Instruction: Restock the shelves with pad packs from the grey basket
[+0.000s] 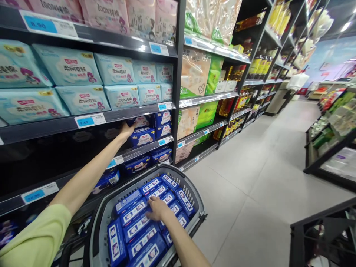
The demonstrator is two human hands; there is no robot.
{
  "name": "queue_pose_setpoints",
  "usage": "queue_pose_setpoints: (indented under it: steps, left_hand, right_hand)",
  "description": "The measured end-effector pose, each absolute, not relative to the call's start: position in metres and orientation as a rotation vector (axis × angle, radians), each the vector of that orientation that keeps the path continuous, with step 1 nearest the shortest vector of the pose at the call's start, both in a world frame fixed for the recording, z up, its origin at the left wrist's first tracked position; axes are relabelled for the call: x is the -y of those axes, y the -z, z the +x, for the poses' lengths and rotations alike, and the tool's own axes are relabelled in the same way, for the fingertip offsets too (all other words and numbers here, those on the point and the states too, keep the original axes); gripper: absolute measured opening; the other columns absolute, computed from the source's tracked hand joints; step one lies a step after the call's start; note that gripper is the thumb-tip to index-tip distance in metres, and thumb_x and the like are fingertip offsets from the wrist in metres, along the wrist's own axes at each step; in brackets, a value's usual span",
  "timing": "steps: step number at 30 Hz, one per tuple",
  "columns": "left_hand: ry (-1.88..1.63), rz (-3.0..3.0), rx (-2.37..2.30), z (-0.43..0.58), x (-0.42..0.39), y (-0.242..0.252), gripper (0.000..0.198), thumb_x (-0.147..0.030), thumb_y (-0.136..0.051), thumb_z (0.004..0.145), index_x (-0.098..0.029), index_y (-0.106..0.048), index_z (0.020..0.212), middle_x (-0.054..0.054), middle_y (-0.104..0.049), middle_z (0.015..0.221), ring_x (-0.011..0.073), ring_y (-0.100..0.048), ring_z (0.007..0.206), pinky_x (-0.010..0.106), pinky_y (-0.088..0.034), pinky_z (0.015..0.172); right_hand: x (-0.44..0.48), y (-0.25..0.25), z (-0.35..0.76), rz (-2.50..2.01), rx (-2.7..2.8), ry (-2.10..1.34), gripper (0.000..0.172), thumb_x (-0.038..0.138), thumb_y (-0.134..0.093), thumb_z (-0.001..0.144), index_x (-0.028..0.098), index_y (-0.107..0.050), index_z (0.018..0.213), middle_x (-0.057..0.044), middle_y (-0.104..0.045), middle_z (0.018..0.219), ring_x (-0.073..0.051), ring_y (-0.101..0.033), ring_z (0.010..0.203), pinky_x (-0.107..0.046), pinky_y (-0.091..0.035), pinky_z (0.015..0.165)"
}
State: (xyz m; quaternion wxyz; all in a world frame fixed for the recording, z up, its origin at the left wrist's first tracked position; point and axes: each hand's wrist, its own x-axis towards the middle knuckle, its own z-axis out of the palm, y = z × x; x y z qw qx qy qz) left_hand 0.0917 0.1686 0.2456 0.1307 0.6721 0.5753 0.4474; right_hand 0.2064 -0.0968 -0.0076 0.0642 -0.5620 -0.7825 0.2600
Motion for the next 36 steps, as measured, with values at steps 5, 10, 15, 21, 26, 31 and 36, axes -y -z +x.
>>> queue_pose_setpoints:
  steps: [5, 10, 15, 21, 26, 31, 36]
  left_hand:
    - [-1.507, 2.025, -1.464, 0.066, -0.090, -0.219, 0.069, -0.031, -0.057, 0.091, -0.016, -0.032, 0.153, 0.014, -0.040, 0.158, 0.0282, -0.035, 0.148, 0.043, -0.029, 0.123]
    - [-1.367, 2.397, -0.993, 0.037, 0.001, -0.114, 0.040, -0.024, -0.049, 0.096, -0.022, -0.055, 0.135, 0.008, -0.054, 0.145, 0.0227, -0.048, 0.137, 0.043, -0.036, 0.120]
    - [-0.790, 2.500, -0.930, 0.016, 0.026, 0.000, 0.030, -0.023, -0.043, 0.098, -0.019, -0.066, 0.117, 0.010, -0.068, 0.119, 0.0235, -0.060, 0.117, 0.044, -0.048, 0.106]
    - [-0.303, 2.687, -0.956, 0.006, 0.015, 0.030, 0.032, -0.024, -0.042, 0.099, -0.018, -0.065, 0.120, 0.012, -0.068, 0.118, 0.0265, -0.060, 0.112, 0.044, -0.049, 0.098]
    - [-0.226, 2.649, -0.954, 0.005, 0.010, 0.029, 0.034, -0.025, -0.042, 0.098, -0.017, -0.064, 0.122, 0.013, -0.068, 0.120, 0.0287, -0.058, 0.114, 0.046, -0.045, 0.102]
    - [-0.241, 2.654, -0.853, 0.006, 0.015, 0.030, 0.036, -0.027, -0.041, 0.100, -0.016, -0.063, 0.125, 0.011, -0.067, 0.123, 0.0259, -0.059, 0.116, 0.042, -0.045, 0.105]
    - [-0.260, 2.618, -0.811, 0.008, 0.020, 0.029, 0.036, -0.025, -0.042, 0.098, -0.016, -0.064, 0.125, 0.011, -0.067, 0.124, 0.0252, -0.060, 0.116, 0.043, -0.045, 0.106]
  right_hand:
    - [0.102, 0.007, 0.213, -1.688, 2.302, -0.739, 0.047, 0.034, -0.069, 0.085, 0.012, -0.063, 0.126, -0.016, -0.064, 0.127, -0.030, -0.061, 0.118, -0.037, -0.046, 0.102]
    - [0.098, 0.005, 0.234, -1.782, 2.101, -0.644, 0.039, 0.028, -0.065, 0.087, 0.012, -0.062, 0.123, -0.017, -0.065, 0.122, -0.030, -0.060, 0.114, -0.040, -0.046, 0.101]
    - [0.100, 0.006, 0.270, -1.986, 1.791, -0.454, 0.042, 0.022, -0.051, 0.093, 0.016, -0.052, 0.135, -0.017, -0.056, 0.134, -0.030, -0.050, 0.127, -0.045, -0.039, 0.109]
    - [0.115, 0.001, 0.311, -2.168, 1.498, -0.415, 0.046, 0.016, -0.048, 0.090, 0.012, -0.050, 0.136, -0.022, -0.055, 0.134, -0.035, -0.052, 0.126, -0.055, -0.040, 0.108]
    - [0.129, -0.011, 0.317, -1.922, 1.687, -0.947, 0.045, 0.026, -0.069, 0.083, 0.020, -0.062, 0.127, -0.011, -0.070, 0.119, -0.024, -0.069, 0.101, -0.042, -0.055, 0.093]
    - [0.149, -0.027, 0.285, -1.252, 1.982, -1.905, 0.102, 0.036, -0.093, 0.054, 0.030, -0.050, 0.146, -0.008, -0.058, 0.144, -0.026, -0.056, 0.131, -0.036, -0.050, 0.102]
    - [0.148, -0.018, 0.255, -1.262, 2.123, -1.987, 0.091, 0.039, -0.095, 0.049, 0.026, -0.064, 0.133, -0.006, -0.067, 0.131, -0.027, -0.059, 0.126, -0.032, -0.044, 0.108]
